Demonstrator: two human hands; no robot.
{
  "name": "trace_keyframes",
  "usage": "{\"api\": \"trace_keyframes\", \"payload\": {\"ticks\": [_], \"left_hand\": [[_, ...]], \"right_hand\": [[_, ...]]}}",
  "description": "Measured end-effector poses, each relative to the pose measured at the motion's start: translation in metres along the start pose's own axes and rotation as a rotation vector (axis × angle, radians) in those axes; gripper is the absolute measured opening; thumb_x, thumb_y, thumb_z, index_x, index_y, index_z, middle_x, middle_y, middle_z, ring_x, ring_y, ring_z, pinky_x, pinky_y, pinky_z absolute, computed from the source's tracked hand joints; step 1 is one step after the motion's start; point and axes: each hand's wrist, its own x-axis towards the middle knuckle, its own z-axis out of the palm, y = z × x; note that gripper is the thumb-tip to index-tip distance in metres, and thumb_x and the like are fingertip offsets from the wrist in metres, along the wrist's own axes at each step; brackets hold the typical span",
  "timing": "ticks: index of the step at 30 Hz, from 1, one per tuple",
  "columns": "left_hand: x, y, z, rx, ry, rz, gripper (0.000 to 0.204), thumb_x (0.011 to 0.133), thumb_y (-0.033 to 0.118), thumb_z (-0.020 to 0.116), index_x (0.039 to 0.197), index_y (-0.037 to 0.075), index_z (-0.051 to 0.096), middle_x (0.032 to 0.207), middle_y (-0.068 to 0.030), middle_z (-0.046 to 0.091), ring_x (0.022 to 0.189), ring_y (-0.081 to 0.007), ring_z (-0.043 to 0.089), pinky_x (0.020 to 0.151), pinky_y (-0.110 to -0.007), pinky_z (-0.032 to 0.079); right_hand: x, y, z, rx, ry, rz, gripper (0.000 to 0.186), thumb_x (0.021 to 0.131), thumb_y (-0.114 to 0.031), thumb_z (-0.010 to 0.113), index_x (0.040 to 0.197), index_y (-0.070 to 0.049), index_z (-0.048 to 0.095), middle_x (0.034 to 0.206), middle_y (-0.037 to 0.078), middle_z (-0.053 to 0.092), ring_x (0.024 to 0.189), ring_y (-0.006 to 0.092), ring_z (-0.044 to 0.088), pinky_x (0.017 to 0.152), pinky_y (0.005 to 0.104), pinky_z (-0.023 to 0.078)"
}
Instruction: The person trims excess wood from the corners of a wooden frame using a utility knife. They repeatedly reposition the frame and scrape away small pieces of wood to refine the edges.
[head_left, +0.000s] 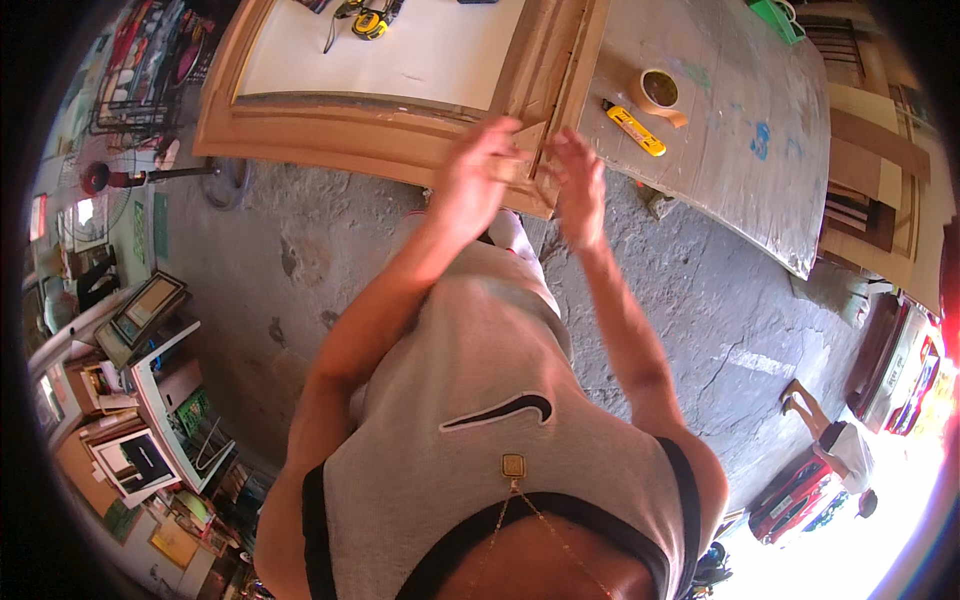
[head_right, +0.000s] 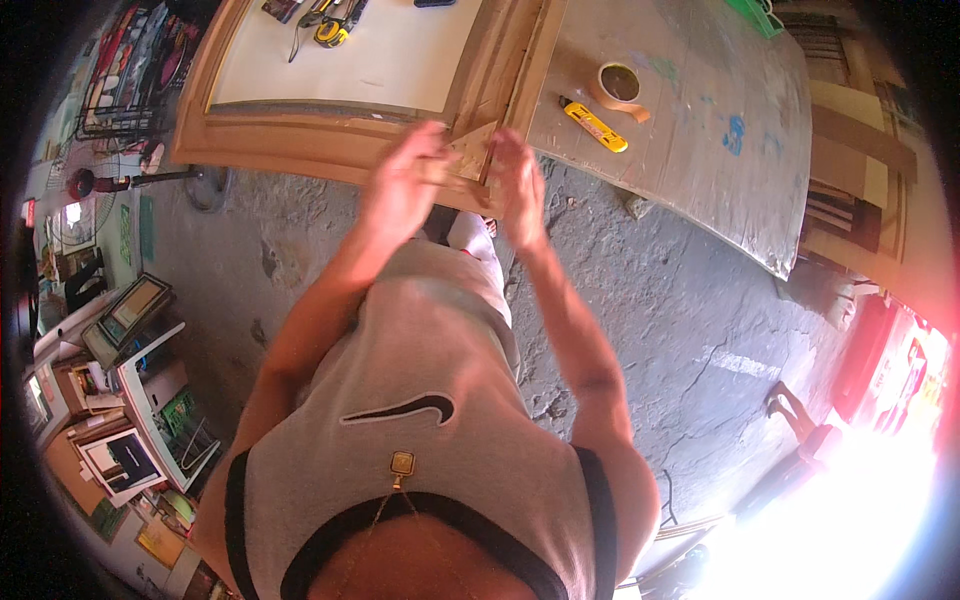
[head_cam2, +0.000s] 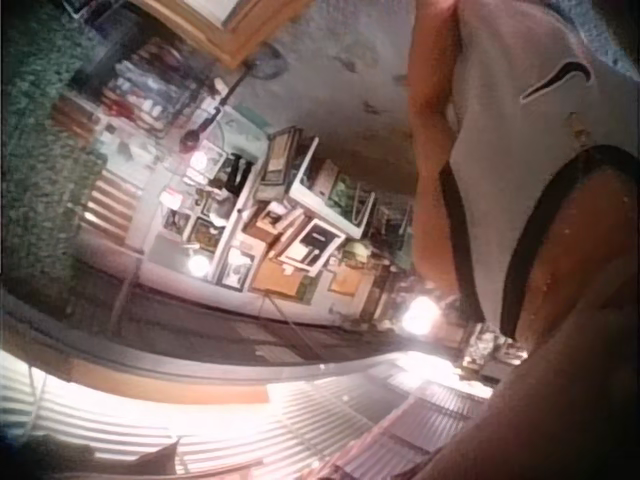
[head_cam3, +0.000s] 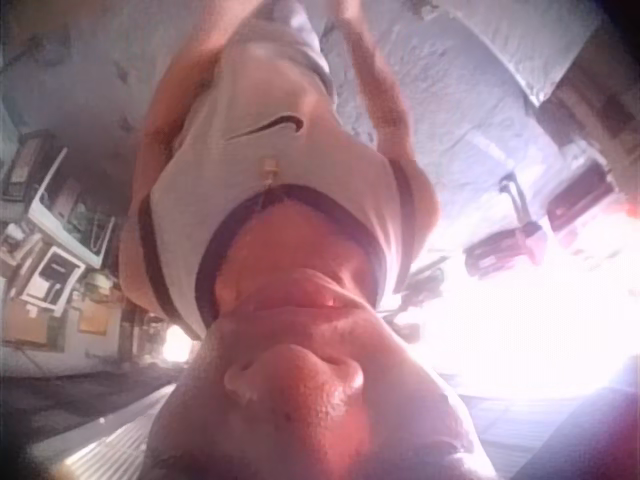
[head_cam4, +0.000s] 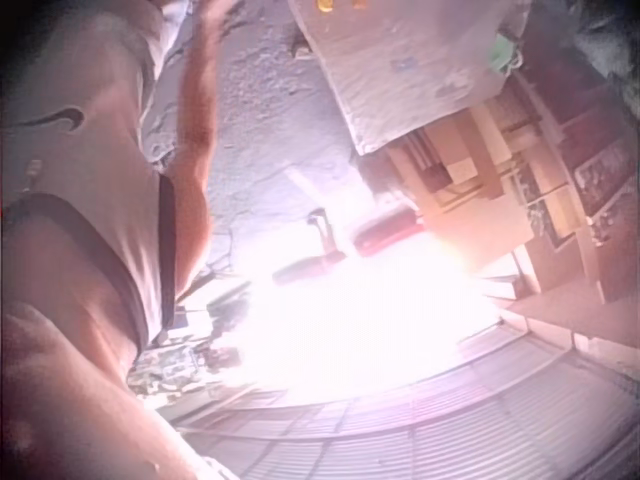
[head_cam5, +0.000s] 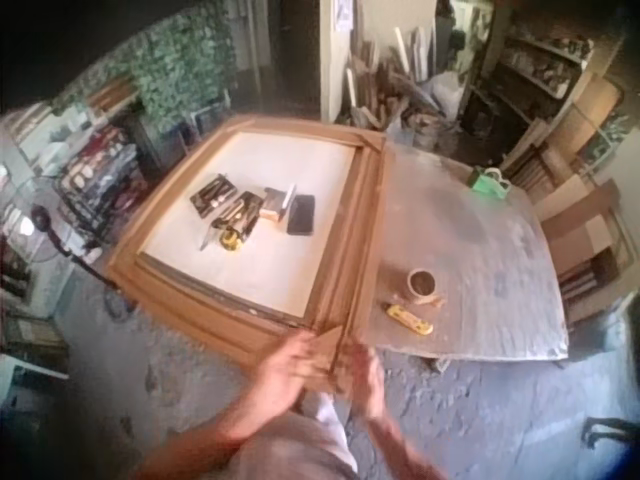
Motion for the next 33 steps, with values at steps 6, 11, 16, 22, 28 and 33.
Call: {"api": "trace_keyframes", "payload": {"ticks": [6, 11, 16, 22, 28, 33], "left_hand": [[-0.023, -0.064, 0.042, 1.237, -0.665, 0.697, 0.015, 0.089, 0.011, 0.065, 0.101, 0.002, 0.061, 0.11, -0.0165, 0.059, 0.102, -0.0354, 0.057, 0.094, -0.043, 0.043], [-0.061, -0.073, 0.066, 1.023, -0.859, 0.437, 0.056, 0.093, 0.009, 0.063, 0.141, -0.005, 0.038, 0.143, -0.0318, 0.04, 0.14, -0.0394, 0.037, 0.115, -0.047, 0.031], [-0.033, -0.08, 0.077, 1.389, -0.75, 0.599, 0.051, 0.103, 0.022, 0.046, 0.147, -0.002, 0.038, 0.157, -0.0222, 0.029, 0.149, -0.0356, 0.02, 0.122, -0.047, 0.013], [-0.04, -0.073, 0.076, 1.141, -0.916, 0.357, 0.066, 0.104, 0.04, 0.042, 0.155, 0.002, 0.023, 0.161, -0.0208, 0.018, 0.151, -0.0363, 0.01, 0.122, -0.054, 0.004], [0.026, -0.084, 0.069, 1.311, -0.472, 0.629, 0.076, 0.1, 0.049, 0.043, 0.155, 0.002, 0.019, 0.159, -0.0243, 0.019, 0.15, -0.038, 0.011, 0.12, -0.053, 0.003], [0.044, -0.065, 0.006, 1.289, -0.388, 0.617, 0.038, 0.098, 0.019, 0.057, 0.13, -0.001, 0.055, 0.119, -0.0226, 0.061, 0.112, -0.0369, 0.058, 0.104, -0.044, 0.04]], "right_hand": [[-0.034, -0.051, 0.033, 0.701, 0.314, -0.013, 0.083, 0.098, -0.068, 0.024, 0.151, -0.003, 0.032, 0.153, 0.018, 0.037, 0.144, 0.0417, 0.028, 0.118, 0.0555, 0.025], [-0.041, -0.055, 0.01, 0.36, 0.42, -0.248, 0.073, 0.103, -0.059, 0.023, 0.152, -0.005, 0.033, 0.158, 0.016, 0.031, 0.148, 0.0347, 0.023, 0.122, 0.0509, 0.016], [-0.064, -0.069, 0.034, 0.373, 0.426, -0.201, 0.07, 0.105, -0.054, 0.022, 0.154, -0.005, 0.027, 0.16, 0.015, 0.026, 0.15, 0.0312, 0.018, 0.123, 0.0479, 0.012], [-0.055, -0.079, 0.05, 0.37, 0.311, -0.354, 0.072, 0.104, -0.054, 0.026, 0.155, -0.005, 0.022, 0.159, 0.014, 0.027, 0.149, 0.0297, 0.021, 0.122, 0.0496, 0.012], [-0.074, -0.062, 0.042, 0.12, 0.391, -0.122, 0.056, 0.103, -0.028, 0.051, 0.148, 0.003, 0.036, 0.138, 0.014, 0.053, 0.124, 0.0244, 0.055, 0.105, 0.0426, 0.044], [-0.074, -0.02, -0.01, -0.626, 0.638, 0.046, 0.03, 0.094, -0.019, 0.069, 0.111, 0.005, 0.068, 0.076, 0.006, 0.068, 0.065, 0.0158, 0.064, 0.065, 0.0303, 0.054]]}}
